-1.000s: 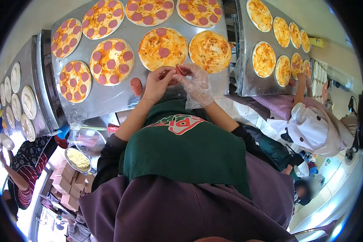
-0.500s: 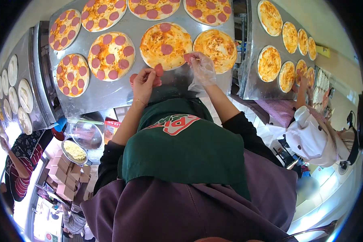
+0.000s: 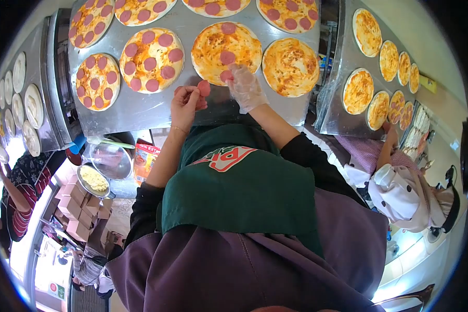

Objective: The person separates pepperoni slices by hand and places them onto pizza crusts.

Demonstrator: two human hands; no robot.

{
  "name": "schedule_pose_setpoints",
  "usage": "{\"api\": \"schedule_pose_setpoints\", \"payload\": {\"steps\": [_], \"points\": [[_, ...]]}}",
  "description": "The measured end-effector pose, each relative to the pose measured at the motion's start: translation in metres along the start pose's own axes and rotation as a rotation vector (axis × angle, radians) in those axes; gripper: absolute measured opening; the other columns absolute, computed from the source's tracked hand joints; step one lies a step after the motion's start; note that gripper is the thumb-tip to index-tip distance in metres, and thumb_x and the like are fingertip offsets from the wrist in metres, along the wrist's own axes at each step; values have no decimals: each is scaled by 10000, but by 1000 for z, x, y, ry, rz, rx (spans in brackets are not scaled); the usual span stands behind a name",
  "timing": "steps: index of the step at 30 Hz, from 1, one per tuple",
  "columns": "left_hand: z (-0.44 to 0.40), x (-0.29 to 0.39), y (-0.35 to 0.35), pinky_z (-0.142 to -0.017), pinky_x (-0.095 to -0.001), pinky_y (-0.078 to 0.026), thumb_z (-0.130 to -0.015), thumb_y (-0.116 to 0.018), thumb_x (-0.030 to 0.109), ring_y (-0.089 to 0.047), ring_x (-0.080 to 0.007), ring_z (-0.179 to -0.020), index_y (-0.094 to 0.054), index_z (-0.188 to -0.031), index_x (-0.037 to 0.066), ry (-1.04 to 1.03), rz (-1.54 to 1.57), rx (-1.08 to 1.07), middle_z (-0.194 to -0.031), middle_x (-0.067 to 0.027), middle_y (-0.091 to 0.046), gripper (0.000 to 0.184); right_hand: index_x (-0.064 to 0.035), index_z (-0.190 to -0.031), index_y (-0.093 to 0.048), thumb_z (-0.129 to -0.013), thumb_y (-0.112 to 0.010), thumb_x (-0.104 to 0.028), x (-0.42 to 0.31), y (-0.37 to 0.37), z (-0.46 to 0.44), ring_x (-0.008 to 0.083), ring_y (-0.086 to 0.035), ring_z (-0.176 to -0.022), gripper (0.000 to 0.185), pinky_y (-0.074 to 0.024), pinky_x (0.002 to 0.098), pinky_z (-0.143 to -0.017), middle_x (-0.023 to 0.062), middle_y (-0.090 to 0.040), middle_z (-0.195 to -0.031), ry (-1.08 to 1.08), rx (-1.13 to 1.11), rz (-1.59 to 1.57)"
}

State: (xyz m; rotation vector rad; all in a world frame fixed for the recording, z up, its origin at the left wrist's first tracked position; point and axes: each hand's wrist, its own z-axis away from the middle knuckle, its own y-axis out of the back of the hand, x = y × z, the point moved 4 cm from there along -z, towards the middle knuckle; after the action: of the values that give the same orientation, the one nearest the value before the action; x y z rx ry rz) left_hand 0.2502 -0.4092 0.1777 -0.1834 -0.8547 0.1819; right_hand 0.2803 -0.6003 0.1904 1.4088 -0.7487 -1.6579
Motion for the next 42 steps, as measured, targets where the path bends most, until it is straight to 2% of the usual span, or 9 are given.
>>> {"api": "schedule_pose_setpoints", "payload": {"steps": [3, 8, 24, 27, 29, 30, 32, 36, 42], "points": [[1, 3, -6, -625, -285, -577, -939, -578, 140, -638, -132, -673, -598, -974, 15, 27, -20, 8, -816, -64, -642, 131, -54, -953, -606, -806, -601, -116, 3, 9, 3, 321, -606, -897, 159, -507, 393, -774, 122, -600, -1006, 6, 9, 78], [-3, 6, -11, -623, -280, -577, -938, -578, 137, -634, -128, -659, -596, -971, 8, 30, -38, -17, -824, -64, -643, 134, -88, -1018, -654, -779, -594, -85, 6, 0, 12, 272, -590, -902, 247, -488, 387, -758, 62, -614, -1066, 414, 62, 151], [-12, 6, -11, -672, -303, -580, -948, -564, 167, -638, -133, -697, -589, -1009, 21, 20, -64, -104, -841, -64, -641, 161, -111, -1018, -689, -819, -586, -129, 11, -17, 21, 257, -576, -974, 224, -476, 374, -776, 16, -636, -1135, 381, -106, 276], [-13, 6, -12, -674, -307, -580, -948, -562, 167, -640, -140, -698, -588, -1007, 21, 22, -63, -131, -838, -64, -639, 160, -85, -1023, -680, -881, -590, -117, 18, -26, 13, 231, -609, -929, 171, -488, 332, -774, 37, -652, -1064, 300, -70, -124], [-15, 6, -16, -682, -317, -580, -949, -556, 164, -639, -146, -701, -585, -1007, 20, 76, -56, -192, -850, -66, -638, 158, -60, -1063, -654, -885, -595, -142, 13, -13, 9, 227, -647, -878, 204, -502, 312, -793, 90, -681, -984, -17, -23, -778], [-17, 5, -16, -682, -317, -580, -949, -556, 164, -639, -146, -701, -585, -1007, 20, 77, -55, -193, -850, -66, -638, 158, -60, -1063, -654, -885, -595, -142, 10, -8, 7, 227, -647, -878, 204, -502, 312, -793, 90, -681, -984, -19, -23, -776], [-22, 4, -17, -693, -328, -581, -953, -549, 166, -642, -156, -711, -582, -1003, 22, 86, -38, -224, -851, -66, -636, 156, -23, -1065, -652, -880, -649, -181, 6, -11, 2, 169, -647, -863, 243, -504, 285, -776, 108, -683, -945, -171, -206, -1105], [-29, 2, -12, -743, -334, -578, -946, -560, 153, -648, -167, -785, -568, -1064, 17, 109, -28, -210, -922, -79, -634, 180, -4, -1028, -658, -866, -660, -164, 7, -13, -6, 131, -634, -806, 227, -504, 286, -736, 88, -680, -890, -137, -293, -888], [-27, -10, 11, -856, -326, -548, -917, -581, 49, -635, -186, -946, -476, -1280, -1, -44, 54, -76, -1101, -113, -603, 382, -26, -970, -683, -845, -648, -115, -1, -16, -36, 148, -640, -714, 158, -501, 276, -675, 104, -683, -815, -130, -111, -788]]}}
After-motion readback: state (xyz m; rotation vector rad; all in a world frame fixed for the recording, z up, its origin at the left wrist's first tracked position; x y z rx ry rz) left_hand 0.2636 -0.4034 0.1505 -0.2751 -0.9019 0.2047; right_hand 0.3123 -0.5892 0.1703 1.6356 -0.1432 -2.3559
